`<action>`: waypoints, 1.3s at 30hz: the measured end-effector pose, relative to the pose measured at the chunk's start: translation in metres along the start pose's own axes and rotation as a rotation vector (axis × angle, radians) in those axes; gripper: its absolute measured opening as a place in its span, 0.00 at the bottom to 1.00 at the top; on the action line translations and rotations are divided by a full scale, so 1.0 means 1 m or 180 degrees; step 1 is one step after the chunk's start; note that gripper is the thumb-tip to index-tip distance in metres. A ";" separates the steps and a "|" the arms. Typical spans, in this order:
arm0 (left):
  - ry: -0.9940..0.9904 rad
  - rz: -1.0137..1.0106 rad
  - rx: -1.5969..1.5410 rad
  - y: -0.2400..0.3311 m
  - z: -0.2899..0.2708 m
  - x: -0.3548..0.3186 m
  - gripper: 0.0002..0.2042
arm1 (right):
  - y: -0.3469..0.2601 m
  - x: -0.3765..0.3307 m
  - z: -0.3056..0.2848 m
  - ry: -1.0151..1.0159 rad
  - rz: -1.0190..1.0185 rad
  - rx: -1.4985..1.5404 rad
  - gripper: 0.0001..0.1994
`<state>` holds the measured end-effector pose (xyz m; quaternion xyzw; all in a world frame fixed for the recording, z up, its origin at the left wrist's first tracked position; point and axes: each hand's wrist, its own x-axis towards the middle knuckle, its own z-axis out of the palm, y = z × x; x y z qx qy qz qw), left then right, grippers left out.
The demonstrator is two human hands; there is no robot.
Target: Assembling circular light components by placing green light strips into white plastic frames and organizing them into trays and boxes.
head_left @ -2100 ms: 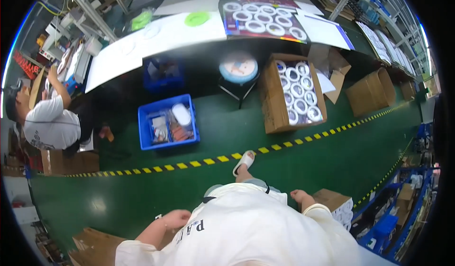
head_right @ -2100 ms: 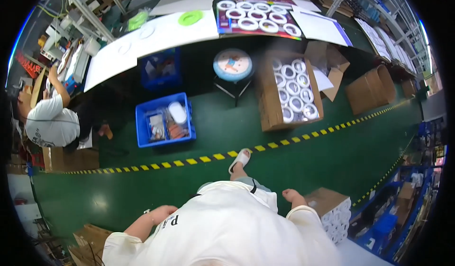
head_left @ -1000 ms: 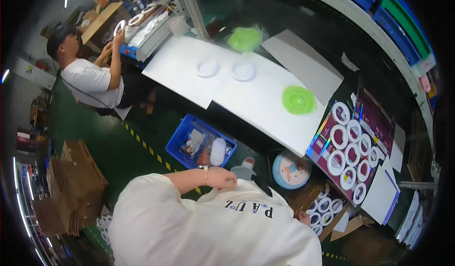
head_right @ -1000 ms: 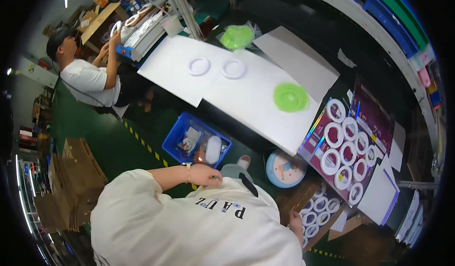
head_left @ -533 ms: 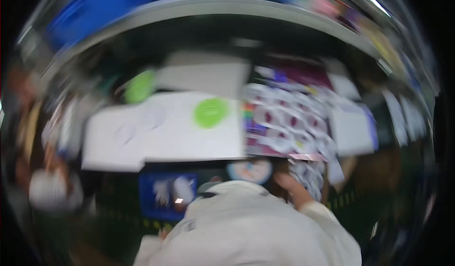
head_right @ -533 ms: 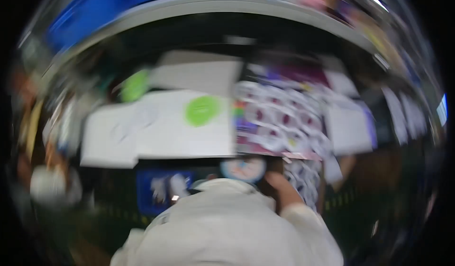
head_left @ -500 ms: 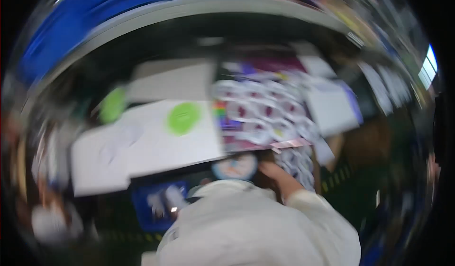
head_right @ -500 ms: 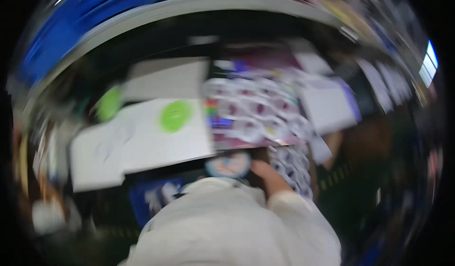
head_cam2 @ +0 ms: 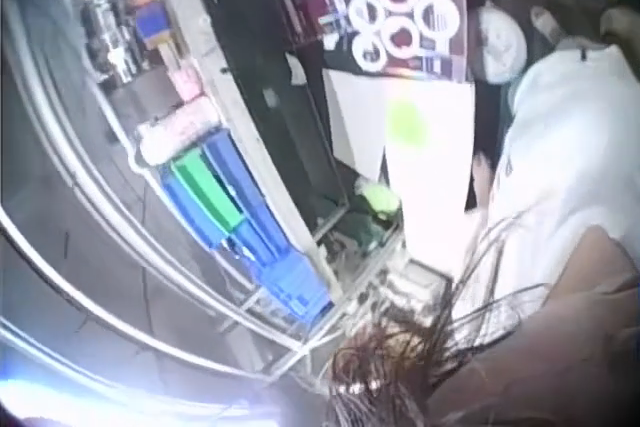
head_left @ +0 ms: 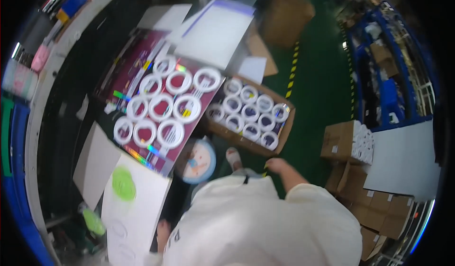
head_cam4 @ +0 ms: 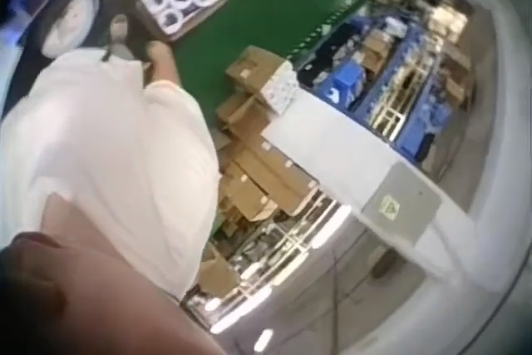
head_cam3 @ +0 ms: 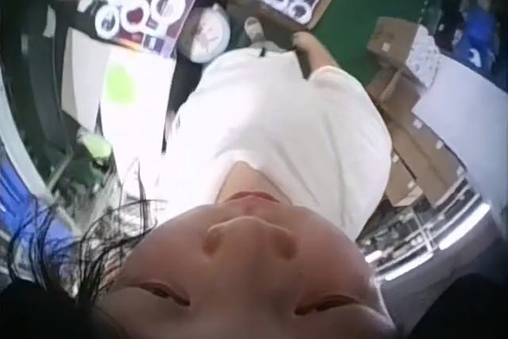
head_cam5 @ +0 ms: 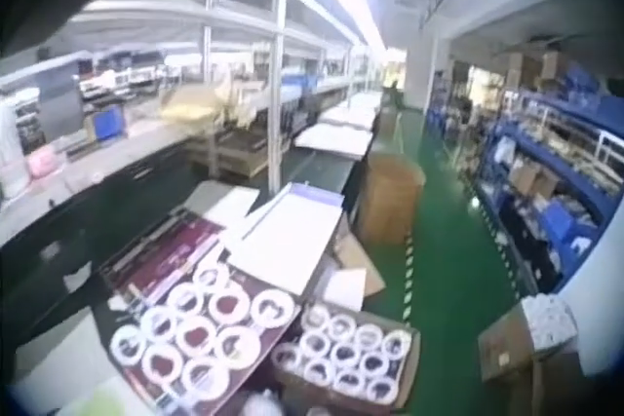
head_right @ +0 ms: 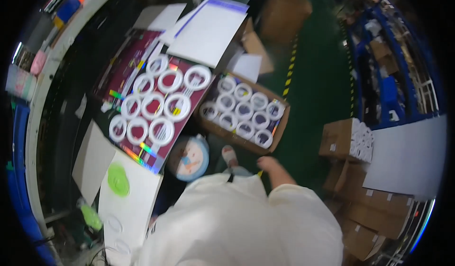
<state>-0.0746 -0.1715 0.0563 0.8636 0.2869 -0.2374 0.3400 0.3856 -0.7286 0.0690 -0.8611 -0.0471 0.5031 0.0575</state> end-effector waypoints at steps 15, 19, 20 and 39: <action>-0.0459 -0.1706 -0.1018 0.109 0.015 -0.011 0.17 | -0.092 0.054 -0.021 0.0145 -0.0729 0.0419 0.16; 0.0411 -0.2716 -0.2032 0.062 0.044 -0.090 0.17 | -0.204 0.071 -0.045 0.0187 -0.1694 0.0492 0.16; 0.0678 -0.3111 -0.2510 0.060 0.053 -0.109 0.17 | -0.222 0.075 -0.047 -0.0047 -0.1678 0.0575 0.16; -0.0132 -0.3102 -0.3418 0.137 0.175 -0.203 0.21 | -0.376 0.057 0.038 -0.1953 -0.1737 -0.1764 0.17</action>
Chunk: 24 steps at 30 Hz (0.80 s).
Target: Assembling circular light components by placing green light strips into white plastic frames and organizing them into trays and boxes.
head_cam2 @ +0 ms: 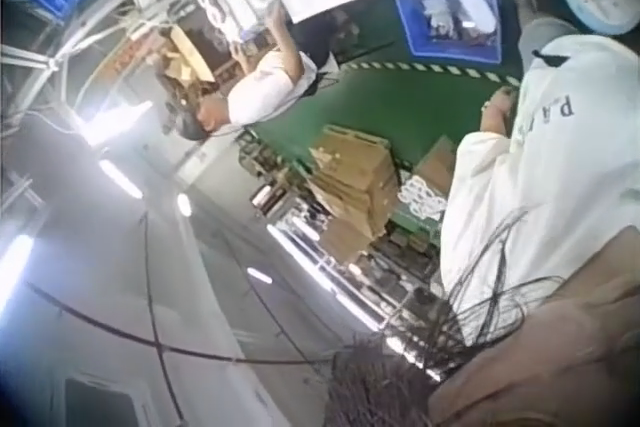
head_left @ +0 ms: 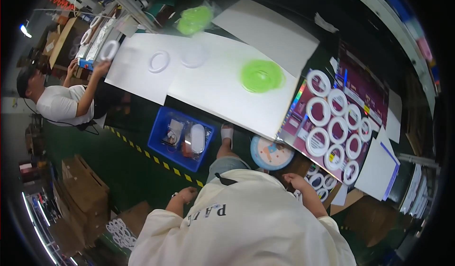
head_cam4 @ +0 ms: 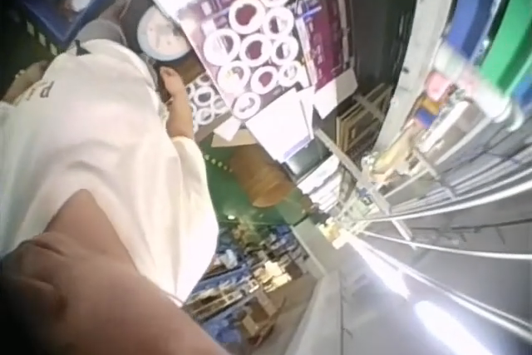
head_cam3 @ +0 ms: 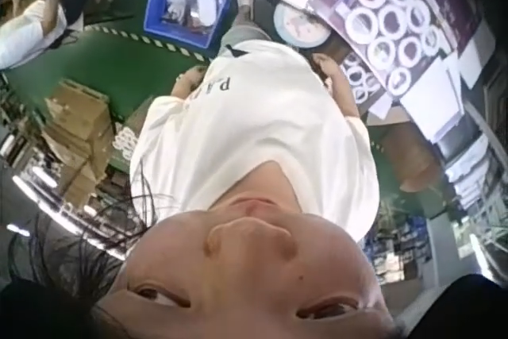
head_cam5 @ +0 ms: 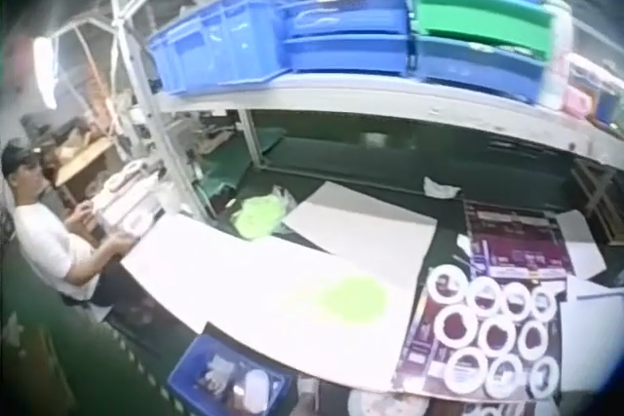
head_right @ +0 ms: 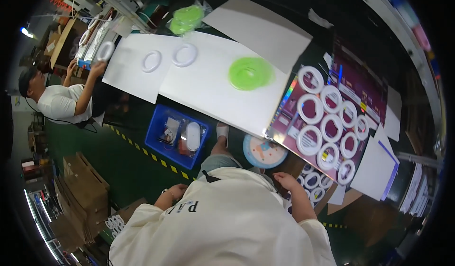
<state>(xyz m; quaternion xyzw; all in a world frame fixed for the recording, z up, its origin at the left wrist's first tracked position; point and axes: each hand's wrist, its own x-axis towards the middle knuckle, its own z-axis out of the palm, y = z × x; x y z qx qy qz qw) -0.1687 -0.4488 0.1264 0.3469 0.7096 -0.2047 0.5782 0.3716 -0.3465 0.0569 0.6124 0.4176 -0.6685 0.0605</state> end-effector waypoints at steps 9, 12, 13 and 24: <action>0.1617 0.1169 0.0099 0.108 -0.296 0.088 0.14 | -0.290 0.042 0.008 0.0567 -0.0780 -0.0071 0.15; 0.1876 0.1901 -0.0107 0.182 -0.370 0.097 0.11 | -0.319 0.084 -0.005 0.1304 -0.0533 -0.0487 0.14; 0.2051 0.2188 0.0128 0.196 -0.387 0.106 0.10 | -0.325 0.099 -0.004 0.1586 -0.0505 -0.0499 0.14; 0.2675 0.3163 0.1114 0.385 -0.412 0.172 0.18 | -0.406 0.184 -0.045 0.3121 -0.0803 -0.0500 0.09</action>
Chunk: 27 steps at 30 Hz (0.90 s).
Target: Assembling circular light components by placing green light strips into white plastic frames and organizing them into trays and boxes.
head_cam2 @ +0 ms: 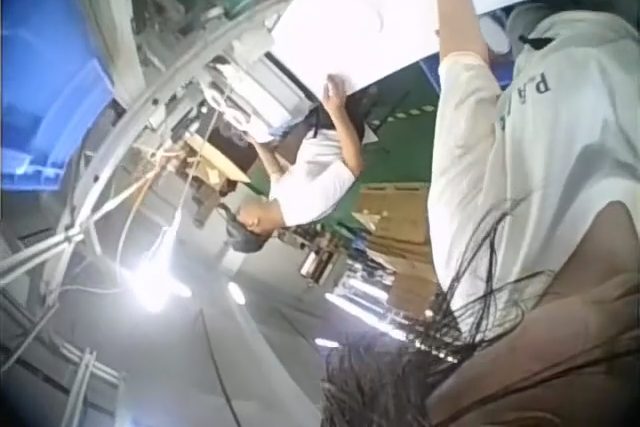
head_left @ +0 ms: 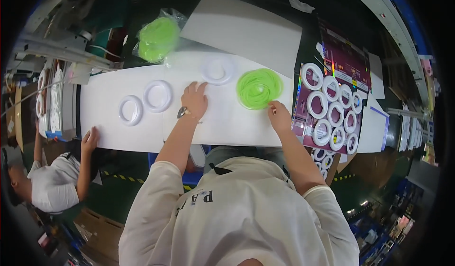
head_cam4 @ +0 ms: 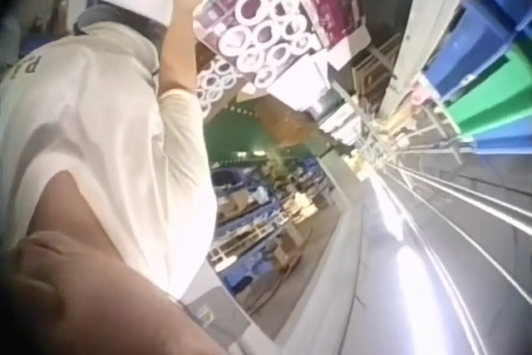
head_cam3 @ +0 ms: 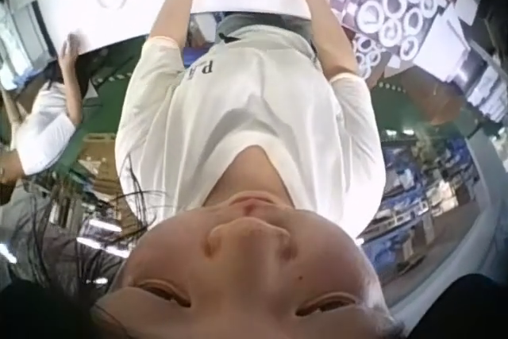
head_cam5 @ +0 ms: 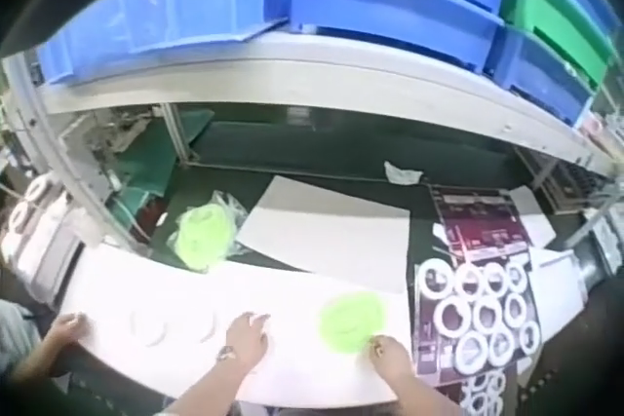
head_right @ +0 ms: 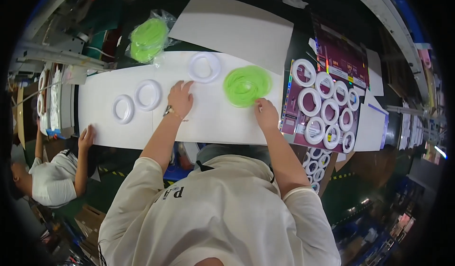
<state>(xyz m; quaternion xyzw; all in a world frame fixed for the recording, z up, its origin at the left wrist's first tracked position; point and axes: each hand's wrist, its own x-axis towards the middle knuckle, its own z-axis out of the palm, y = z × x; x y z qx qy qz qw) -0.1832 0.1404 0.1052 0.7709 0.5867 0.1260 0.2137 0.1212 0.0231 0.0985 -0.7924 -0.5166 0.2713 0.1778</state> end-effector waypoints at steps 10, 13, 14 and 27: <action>-0.0572 0.0653 0.1240 0.020 0.042 -0.025 0.21 | -0.002 0.050 -0.009 -0.0208 -0.0676 -0.0564 0.15; -0.1109 0.0599 0.0968 0.049 0.041 -0.063 0.21 | -0.001 0.058 -0.008 0.0051 -0.0434 -0.0885 0.13; -0.0990 0.0609 0.0922 0.055 0.046 -0.073 0.21 | -0.003 0.062 -0.010 0.0030 -0.0464 -0.0958 0.11; 0.0096 0.0900 -0.0773 0.175 -0.026 -0.053 0.13 | -0.066 -0.016 -0.100 -0.0750 -0.1101 0.1087 0.06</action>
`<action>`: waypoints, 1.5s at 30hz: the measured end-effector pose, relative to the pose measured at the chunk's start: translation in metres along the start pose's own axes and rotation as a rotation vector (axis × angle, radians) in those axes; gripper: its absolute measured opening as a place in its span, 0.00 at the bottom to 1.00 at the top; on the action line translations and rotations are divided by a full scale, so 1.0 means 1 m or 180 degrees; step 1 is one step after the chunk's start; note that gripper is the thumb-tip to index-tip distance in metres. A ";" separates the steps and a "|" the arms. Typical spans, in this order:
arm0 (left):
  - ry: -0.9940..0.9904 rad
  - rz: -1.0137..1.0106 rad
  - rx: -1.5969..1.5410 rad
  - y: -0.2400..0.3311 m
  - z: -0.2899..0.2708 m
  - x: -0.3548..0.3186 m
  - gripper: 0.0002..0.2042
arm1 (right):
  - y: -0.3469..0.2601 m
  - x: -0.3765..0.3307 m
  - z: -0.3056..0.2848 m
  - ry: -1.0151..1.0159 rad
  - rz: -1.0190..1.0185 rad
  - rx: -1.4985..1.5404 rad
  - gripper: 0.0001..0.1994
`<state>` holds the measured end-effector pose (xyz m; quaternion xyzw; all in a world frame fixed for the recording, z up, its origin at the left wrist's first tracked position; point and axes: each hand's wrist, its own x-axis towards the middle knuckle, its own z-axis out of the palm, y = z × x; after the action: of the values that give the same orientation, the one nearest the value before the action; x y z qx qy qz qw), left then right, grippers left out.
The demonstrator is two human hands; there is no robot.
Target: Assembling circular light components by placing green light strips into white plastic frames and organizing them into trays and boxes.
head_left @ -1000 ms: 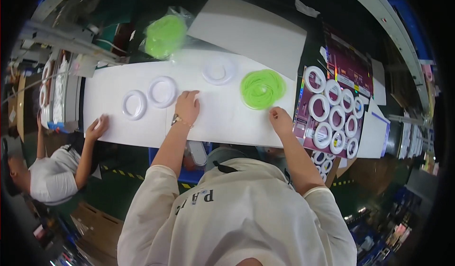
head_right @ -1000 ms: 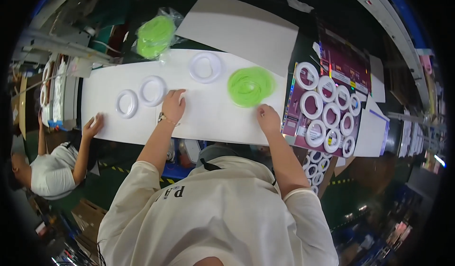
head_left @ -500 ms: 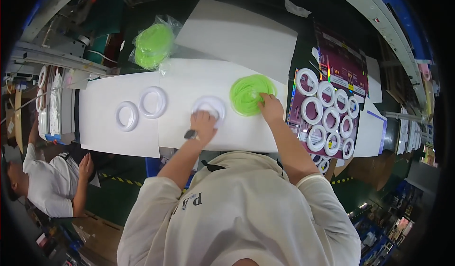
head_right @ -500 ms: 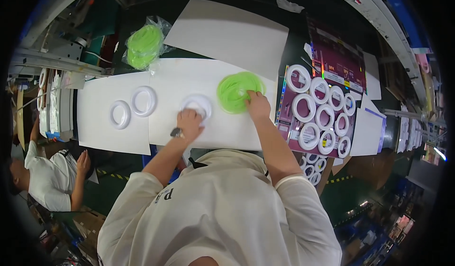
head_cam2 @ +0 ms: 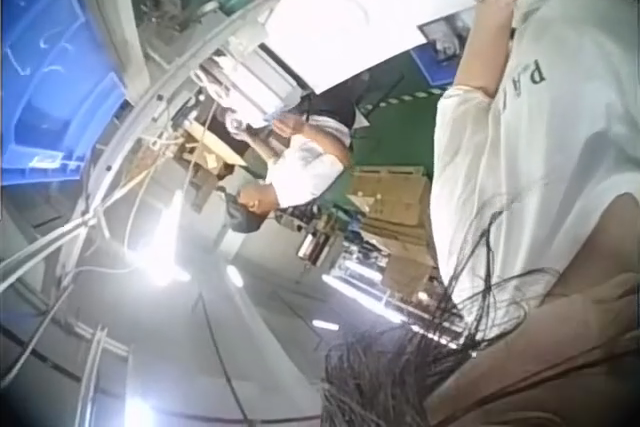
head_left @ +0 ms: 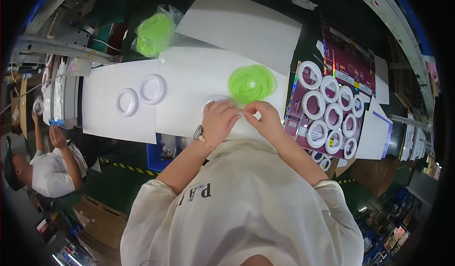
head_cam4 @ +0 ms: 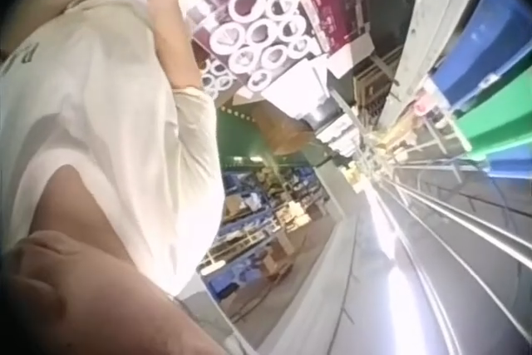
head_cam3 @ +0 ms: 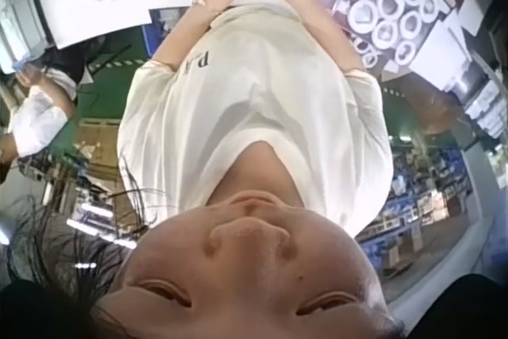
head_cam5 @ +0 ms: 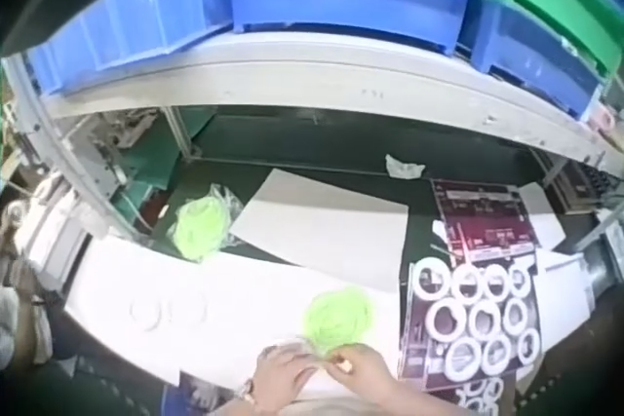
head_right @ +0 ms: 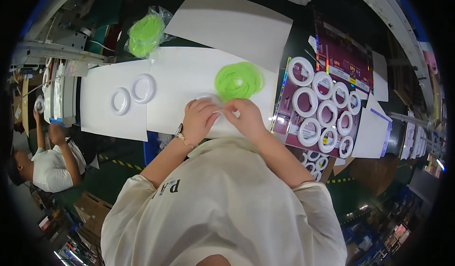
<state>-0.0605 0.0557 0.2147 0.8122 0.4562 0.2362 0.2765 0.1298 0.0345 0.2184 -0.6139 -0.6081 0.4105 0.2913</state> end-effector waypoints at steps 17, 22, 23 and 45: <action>0.0518 -0.2230 -0.4872 -0.025 -0.046 -0.045 0.09 | -0.008 -0.042 -0.011 -0.0747 0.0906 0.1025 0.05; -0.1764 -0.2011 -0.2913 -0.003 -0.064 -0.043 0.09 | -0.046 -0.033 0.001 -0.1011 0.0382 0.0170 0.07; -0.1731 -0.2017 -0.2907 0.001 -0.062 -0.043 0.09 | -0.053 -0.030 0.005 -0.1048 0.0137 0.0025 0.07; -0.0643 -0.1858 -0.1849 -0.048 -0.092 -0.093 0.06 | -0.067 -0.001 0.082 -0.1282 0.0253 0.0102 0.04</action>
<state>-0.1920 0.0166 0.2386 0.5562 0.5522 0.1861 0.5925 0.0255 0.0283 0.2356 -0.5382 -0.6227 0.5457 0.1571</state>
